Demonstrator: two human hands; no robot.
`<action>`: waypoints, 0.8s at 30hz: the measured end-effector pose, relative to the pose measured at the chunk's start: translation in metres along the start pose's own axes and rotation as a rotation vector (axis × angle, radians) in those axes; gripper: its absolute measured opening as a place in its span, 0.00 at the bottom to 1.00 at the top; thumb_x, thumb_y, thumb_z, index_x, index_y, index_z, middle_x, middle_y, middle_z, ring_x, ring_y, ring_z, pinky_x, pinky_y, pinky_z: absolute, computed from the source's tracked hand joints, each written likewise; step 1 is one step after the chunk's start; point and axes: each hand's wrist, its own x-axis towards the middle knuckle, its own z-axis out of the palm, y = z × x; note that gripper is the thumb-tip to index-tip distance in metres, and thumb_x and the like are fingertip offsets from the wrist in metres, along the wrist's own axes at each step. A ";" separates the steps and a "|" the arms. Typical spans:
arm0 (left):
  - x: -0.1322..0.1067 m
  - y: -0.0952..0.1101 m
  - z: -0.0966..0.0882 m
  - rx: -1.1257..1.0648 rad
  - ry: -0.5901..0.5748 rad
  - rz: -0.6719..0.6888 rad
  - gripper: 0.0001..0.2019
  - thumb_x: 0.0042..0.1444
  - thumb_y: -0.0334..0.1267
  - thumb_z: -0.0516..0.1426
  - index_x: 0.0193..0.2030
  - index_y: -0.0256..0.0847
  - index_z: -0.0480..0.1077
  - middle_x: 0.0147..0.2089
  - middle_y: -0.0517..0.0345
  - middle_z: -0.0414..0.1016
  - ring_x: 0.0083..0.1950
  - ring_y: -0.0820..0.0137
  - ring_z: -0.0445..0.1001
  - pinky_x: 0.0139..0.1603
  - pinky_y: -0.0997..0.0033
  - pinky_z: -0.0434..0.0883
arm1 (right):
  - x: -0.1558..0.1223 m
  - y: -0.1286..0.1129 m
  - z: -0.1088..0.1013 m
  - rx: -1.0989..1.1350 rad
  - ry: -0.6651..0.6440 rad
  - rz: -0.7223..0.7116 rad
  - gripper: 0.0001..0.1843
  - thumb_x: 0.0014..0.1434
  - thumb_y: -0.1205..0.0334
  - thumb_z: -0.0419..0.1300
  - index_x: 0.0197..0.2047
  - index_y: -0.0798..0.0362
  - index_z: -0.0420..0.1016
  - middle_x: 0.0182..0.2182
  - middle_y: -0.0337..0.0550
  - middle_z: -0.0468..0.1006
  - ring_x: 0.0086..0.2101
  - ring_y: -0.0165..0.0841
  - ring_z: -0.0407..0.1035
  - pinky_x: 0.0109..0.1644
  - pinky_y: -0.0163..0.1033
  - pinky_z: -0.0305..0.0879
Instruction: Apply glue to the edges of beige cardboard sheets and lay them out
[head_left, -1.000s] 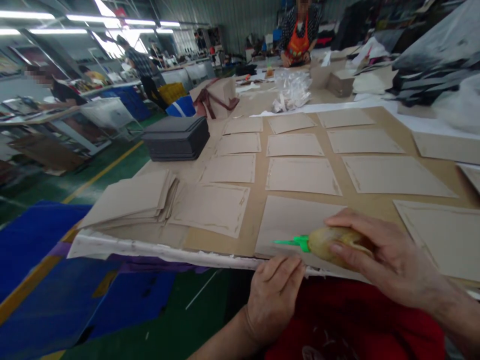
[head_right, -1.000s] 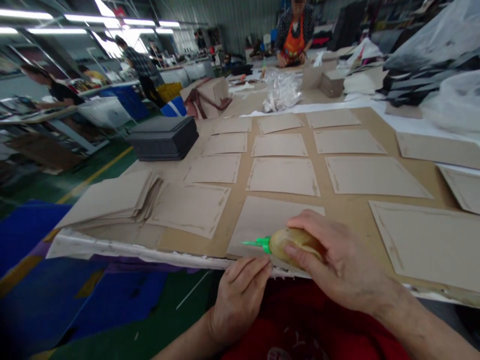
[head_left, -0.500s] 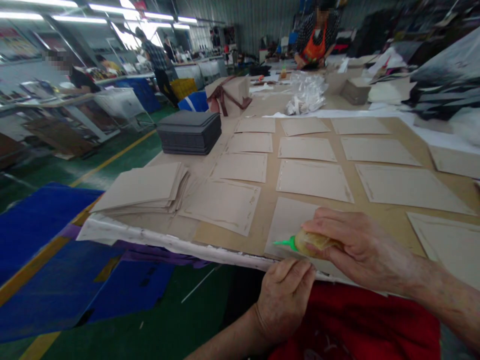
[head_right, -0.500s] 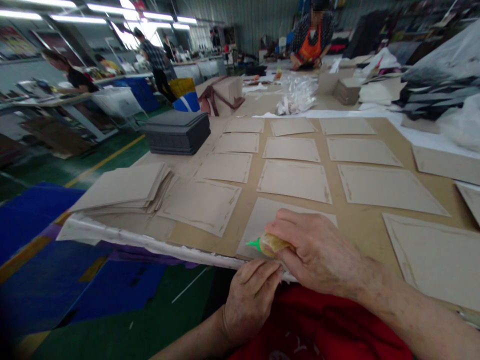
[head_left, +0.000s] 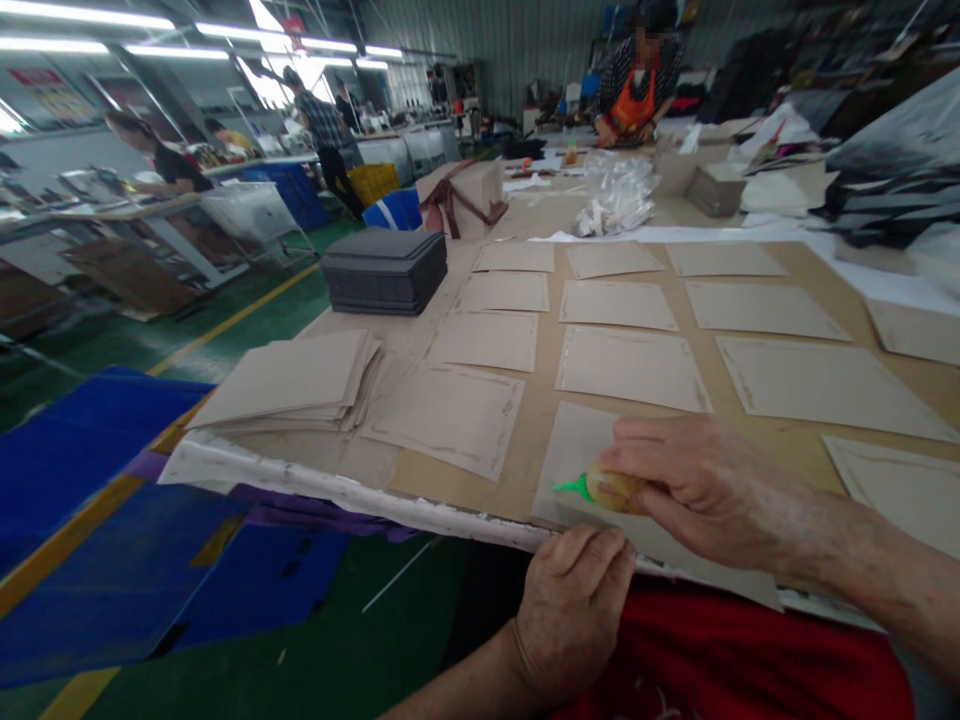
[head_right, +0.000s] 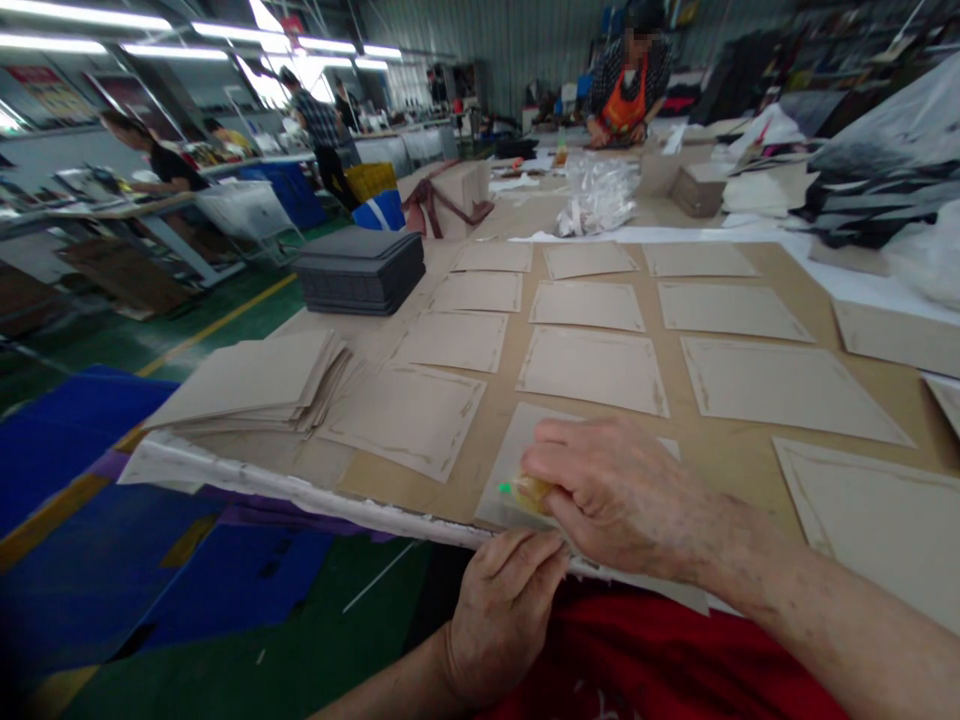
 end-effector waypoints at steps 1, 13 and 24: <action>0.000 0.000 0.000 0.002 -0.004 -0.004 0.17 0.72 0.34 0.45 0.53 0.38 0.75 0.54 0.57 0.78 0.53 0.66 0.73 0.58 0.68 0.68 | 0.002 -0.001 -0.001 -0.002 -0.001 0.004 0.14 0.64 0.74 0.48 0.31 0.55 0.71 0.27 0.40 0.66 0.29 0.32 0.59 0.32 0.40 0.48; 0.000 0.001 0.002 -0.021 0.029 -0.026 0.16 0.72 0.34 0.45 0.50 0.39 0.75 0.51 0.59 0.79 0.51 0.67 0.74 0.55 0.68 0.69 | 0.007 -0.010 -0.004 0.084 -0.057 -0.040 0.13 0.66 0.73 0.51 0.31 0.55 0.70 0.27 0.38 0.66 0.28 0.30 0.59 0.32 0.39 0.48; 0.002 0.002 -0.001 0.007 0.048 -0.016 0.16 0.72 0.36 0.47 0.51 0.40 0.76 0.52 0.59 0.80 0.52 0.70 0.73 0.54 0.69 0.70 | 0.001 -0.004 0.003 0.071 -0.025 -0.010 0.13 0.68 0.72 0.50 0.32 0.56 0.71 0.27 0.38 0.65 0.29 0.31 0.58 0.33 0.40 0.47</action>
